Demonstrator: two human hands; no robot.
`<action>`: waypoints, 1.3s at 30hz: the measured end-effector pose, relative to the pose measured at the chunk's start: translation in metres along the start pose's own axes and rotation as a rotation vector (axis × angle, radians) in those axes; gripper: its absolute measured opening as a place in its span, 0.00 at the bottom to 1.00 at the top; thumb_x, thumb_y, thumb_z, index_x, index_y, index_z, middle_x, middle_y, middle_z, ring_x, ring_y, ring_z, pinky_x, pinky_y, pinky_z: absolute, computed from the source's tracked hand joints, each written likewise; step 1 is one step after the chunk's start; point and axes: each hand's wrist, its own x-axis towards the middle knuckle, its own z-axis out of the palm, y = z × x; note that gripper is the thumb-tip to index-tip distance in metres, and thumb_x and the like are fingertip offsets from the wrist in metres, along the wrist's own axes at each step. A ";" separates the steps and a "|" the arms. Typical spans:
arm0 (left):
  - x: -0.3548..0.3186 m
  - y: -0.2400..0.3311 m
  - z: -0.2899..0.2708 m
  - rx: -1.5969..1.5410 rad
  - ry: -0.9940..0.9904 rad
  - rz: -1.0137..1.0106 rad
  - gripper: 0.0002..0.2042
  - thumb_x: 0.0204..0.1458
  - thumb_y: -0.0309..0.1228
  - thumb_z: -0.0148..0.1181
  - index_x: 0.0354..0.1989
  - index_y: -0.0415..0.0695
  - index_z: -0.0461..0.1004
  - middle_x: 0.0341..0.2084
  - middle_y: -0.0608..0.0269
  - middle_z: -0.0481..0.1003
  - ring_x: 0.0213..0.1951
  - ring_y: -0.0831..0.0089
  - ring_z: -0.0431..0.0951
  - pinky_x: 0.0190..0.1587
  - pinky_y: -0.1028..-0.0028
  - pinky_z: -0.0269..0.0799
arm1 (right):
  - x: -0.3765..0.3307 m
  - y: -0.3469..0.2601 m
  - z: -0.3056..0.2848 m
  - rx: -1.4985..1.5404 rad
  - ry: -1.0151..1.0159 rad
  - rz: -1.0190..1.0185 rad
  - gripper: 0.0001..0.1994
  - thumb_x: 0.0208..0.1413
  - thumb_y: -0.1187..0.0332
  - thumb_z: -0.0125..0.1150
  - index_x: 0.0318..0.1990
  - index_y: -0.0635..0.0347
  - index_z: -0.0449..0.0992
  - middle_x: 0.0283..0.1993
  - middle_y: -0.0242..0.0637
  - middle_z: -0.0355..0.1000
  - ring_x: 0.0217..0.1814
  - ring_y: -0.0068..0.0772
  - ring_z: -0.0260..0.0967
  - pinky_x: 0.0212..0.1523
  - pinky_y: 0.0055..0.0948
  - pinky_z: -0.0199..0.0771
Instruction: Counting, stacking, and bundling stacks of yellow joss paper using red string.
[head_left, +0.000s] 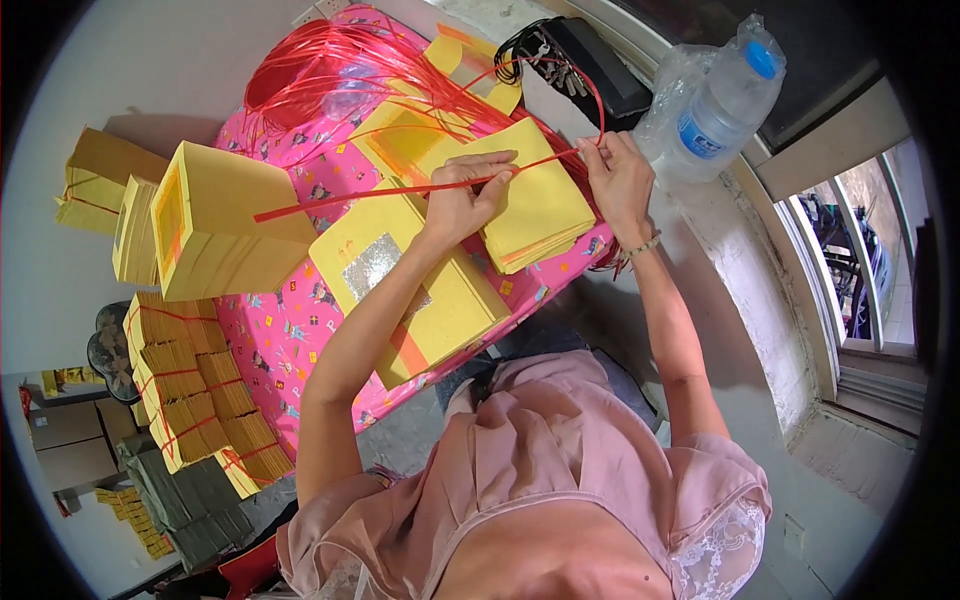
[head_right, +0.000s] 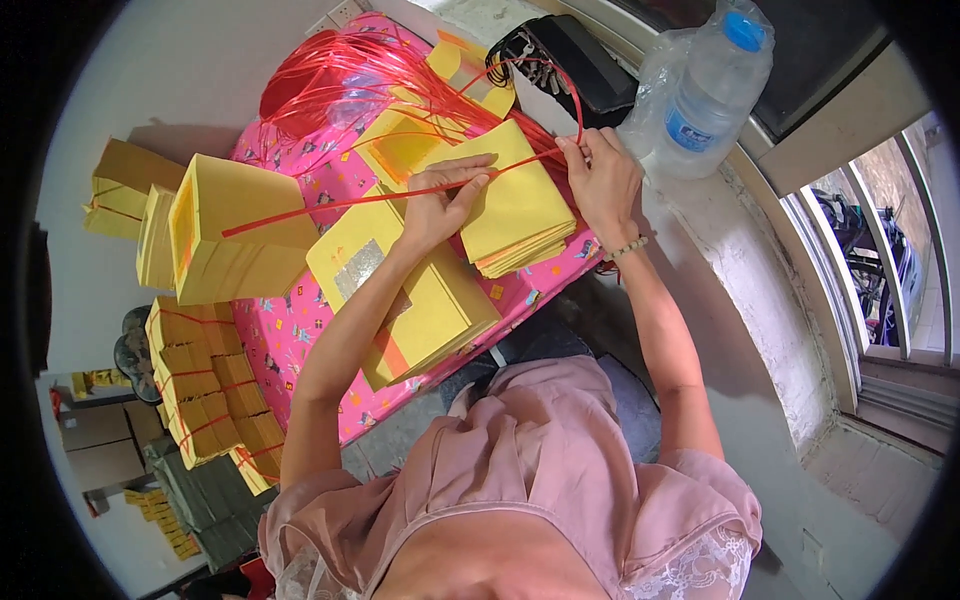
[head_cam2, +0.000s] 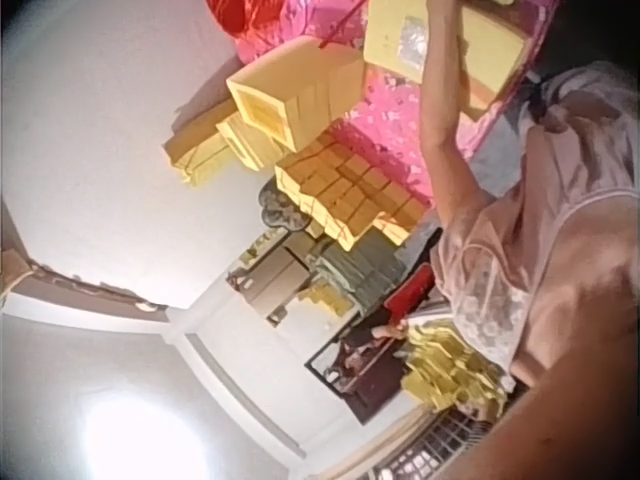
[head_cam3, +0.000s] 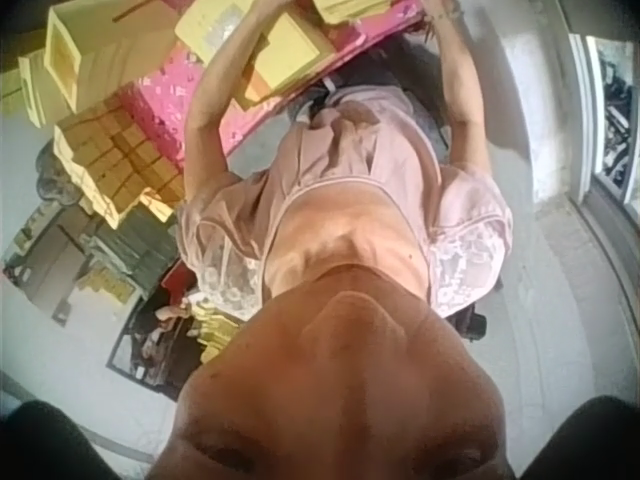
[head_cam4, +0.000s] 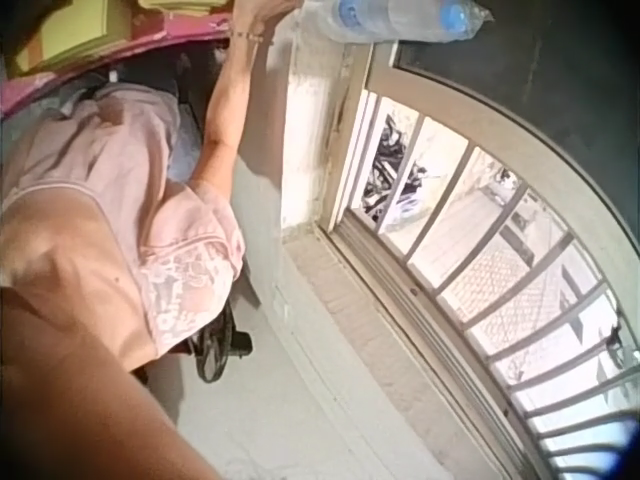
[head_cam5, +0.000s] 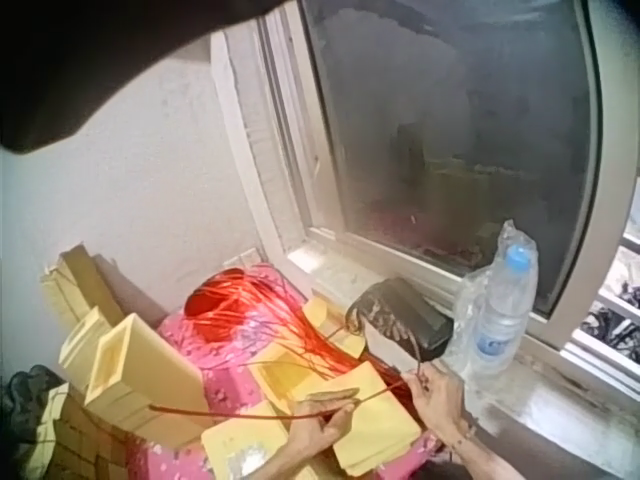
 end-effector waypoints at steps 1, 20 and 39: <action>0.001 0.000 -0.001 -0.017 -0.015 -0.038 0.07 0.49 0.24 0.62 0.36 0.38 0.82 0.40 0.52 0.81 0.42 0.65 0.81 0.47 0.71 0.75 | 0.000 0.000 0.000 -0.025 0.021 -0.036 0.09 0.54 0.64 0.65 0.30 0.60 0.78 0.24 0.37 0.68 0.24 0.34 0.67 0.26 0.31 0.65; 0.037 -0.017 -0.022 0.001 -0.195 -0.268 0.07 0.44 0.31 0.64 0.26 0.40 0.81 0.27 0.65 0.82 0.30 0.82 0.78 0.35 0.77 0.74 | -0.102 -0.067 -0.048 0.556 0.080 0.282 0.05 0.53 0.73 0.66 0.31 0.65 0.78 0.25 0.28 0.69 0.25 0.15 0.64 0.26 0.18 0.63; 0.083 -0.035 -0.042 -0.111 -0.288 -0.621 0.16 0.52 0.42 0.66 0.30 0.38 0.82 0.20 0.66 0.78 0.23 0.81 0.73 0.28 0.78 0.68 | -0.178 -0.028 0.031 1.275 -0.169 1.393 0.11 0.58 0.57 0.64 0.40 0.52 0.75 0.38 0.27 0.75 0.40 0.22 0.73 0.38 0.24 0.71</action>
